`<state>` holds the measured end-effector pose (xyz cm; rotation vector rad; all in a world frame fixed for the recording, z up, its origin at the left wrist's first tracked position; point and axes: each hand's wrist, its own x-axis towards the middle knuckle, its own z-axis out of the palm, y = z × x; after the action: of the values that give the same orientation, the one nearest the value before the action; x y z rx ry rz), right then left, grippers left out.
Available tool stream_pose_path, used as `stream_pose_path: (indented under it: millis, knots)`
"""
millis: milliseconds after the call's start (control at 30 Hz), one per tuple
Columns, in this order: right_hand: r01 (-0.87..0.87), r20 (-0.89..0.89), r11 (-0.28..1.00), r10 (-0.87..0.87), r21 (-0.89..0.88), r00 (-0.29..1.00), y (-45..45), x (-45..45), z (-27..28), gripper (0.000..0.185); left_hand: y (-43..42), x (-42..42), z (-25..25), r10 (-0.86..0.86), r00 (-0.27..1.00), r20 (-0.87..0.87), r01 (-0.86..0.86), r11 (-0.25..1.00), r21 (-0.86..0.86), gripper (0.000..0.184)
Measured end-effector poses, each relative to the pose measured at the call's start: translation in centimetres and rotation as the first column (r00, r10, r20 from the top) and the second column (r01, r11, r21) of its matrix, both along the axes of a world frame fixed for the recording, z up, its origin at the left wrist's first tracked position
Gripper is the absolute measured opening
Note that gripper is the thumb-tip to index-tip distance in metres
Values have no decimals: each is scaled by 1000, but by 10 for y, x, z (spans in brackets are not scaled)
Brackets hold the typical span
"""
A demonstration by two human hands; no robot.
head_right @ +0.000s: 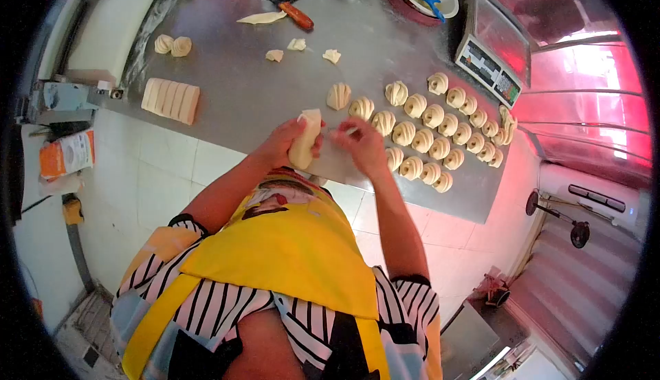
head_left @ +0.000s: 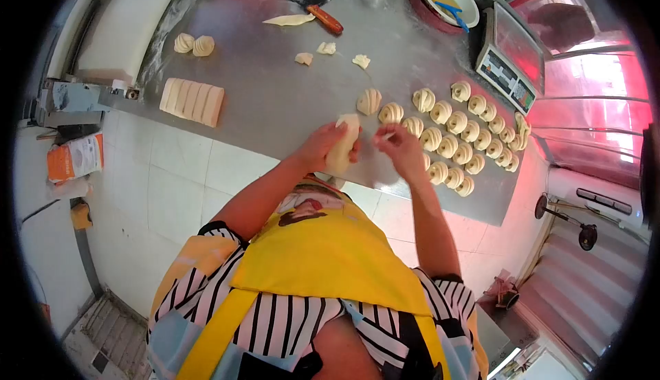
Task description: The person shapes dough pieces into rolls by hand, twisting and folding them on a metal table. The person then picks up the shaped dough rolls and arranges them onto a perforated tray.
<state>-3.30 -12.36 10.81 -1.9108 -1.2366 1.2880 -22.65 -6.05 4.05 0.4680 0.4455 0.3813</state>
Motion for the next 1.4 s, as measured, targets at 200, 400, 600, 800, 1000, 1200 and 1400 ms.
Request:
stream_pose_path:
  millis: [200,400,600,800,1000,1200,1400]
  knots:
    - [-422,-327,876,479,233,815,20,8,8,42,-19,-3,48,-194,981,29,194,981,21,60]
    - [-531,-63,824,551,200,832,23,-7,11,30,-19,-25,49,-203,968,-145,209,977,28,51]
    - [-280,205,958,262,64,943,84,9,-50,42,-5,-38,56,-301,911,-282,378,883,278,34]
    - [101,-581,974,37,204,813,84,-27,-47,68,9,-23,30,448,893,-48,-450,888,-90,29]
    - [220,-713,953,-301,-207,634,43,-61,-41,35,31,-25,14,513,791,-334,-423,853,307,27]
    - [-444,367,755,286,482,885,36,-52,-20,37,40,-36,9,278,872,-404,-307,952,-9,24]
    - [-341,323,935,293,101,900,40,-44,-36,33,34,-38,-4,377,717,-586,56,807,588,22]
